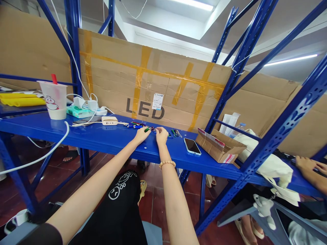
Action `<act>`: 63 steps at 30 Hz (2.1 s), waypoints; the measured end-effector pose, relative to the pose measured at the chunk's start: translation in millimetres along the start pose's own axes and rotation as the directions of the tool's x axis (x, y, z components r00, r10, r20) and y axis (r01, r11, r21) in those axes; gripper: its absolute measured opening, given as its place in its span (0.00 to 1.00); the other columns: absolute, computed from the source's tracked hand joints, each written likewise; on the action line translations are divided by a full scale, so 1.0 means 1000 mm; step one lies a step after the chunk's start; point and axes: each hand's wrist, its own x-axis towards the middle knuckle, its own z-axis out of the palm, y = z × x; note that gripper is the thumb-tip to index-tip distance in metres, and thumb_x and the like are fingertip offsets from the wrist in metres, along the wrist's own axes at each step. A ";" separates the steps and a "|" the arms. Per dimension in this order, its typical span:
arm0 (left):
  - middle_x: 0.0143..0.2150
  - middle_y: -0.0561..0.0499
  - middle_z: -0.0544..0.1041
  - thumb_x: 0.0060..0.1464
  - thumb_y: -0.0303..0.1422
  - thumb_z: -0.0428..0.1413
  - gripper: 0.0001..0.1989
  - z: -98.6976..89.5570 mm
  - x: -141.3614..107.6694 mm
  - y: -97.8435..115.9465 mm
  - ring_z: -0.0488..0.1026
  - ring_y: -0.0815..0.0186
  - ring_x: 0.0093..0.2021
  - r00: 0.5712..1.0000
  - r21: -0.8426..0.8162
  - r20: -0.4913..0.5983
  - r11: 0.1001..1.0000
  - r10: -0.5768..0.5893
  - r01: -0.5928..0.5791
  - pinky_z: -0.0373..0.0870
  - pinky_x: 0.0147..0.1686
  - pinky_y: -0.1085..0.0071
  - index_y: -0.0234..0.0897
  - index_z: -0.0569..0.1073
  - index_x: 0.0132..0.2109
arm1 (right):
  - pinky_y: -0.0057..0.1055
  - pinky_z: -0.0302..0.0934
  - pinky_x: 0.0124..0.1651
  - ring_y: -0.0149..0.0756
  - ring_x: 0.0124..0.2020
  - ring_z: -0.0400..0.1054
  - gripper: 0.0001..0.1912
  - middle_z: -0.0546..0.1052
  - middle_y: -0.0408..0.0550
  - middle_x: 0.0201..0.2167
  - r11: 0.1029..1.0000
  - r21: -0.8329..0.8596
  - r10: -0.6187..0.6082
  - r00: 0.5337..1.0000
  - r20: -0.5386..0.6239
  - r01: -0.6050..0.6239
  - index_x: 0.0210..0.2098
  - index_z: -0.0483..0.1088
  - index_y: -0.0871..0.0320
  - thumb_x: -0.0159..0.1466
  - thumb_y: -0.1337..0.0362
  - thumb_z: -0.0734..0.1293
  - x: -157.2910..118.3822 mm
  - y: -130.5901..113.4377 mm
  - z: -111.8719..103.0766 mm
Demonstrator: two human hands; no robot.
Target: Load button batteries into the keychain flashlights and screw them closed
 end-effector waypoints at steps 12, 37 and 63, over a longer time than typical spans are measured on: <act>0.46 0.46 0.71 0.58 0.37 0.50 0.13 -0.007 -0.004 -0.001 0.69 0.63 0.45 0.989 0.212 -0.015 0.966 -0.147 0.147 0.66 0.46 0.59 0.33 0.69 0.45 | 0.30 0.66 0.34 0.37 0.31 0.72 0.25 0.78 0.48 0.27 0.924 0.365 0.007 0.959 0.283 -0.114 0.38 0.68 0.60 0.44 0.55 0.72 -0.005 -0.014 0.007; 0.44 0.47 0.72 0.56 0.36 0.51 0.11 -0.013 -0.011 0.009 0.67 0.62 0.49 0.999 0.446 -0.010 0.894 -0.039 0.040 0.61 0.50 0.57 0.32 0.71 0.39 | 0.23 0.63 0.24 0.28 0.22 0.68 0.19 0.73 0.43 0.18 0.862 0.332 0.161 0.828 0.536 -0.383 0.22 0.72 0.61 0.37 0.55 0.75 -0.011 -0.017 -0.004; 0.50 0.45 0.68 0.57 0.35 0.50 0.13 -0.006 -0.013 0.007 0.64 0.59 0.51 0.982 0.422 0.096 0.886 0.166 -0.191 0.60 0.50 0.55 0.33 0.68 0.46 | 0.24 0.60 0.25 0.23 0.19 0.62 0.15 0.68 0.39 0.21 0.834 0.246 0.230 0.717 0.659 -0.493 0.29 0.66 0.63 0.64 0.58 0.60 -0.004 -0.007 -0.007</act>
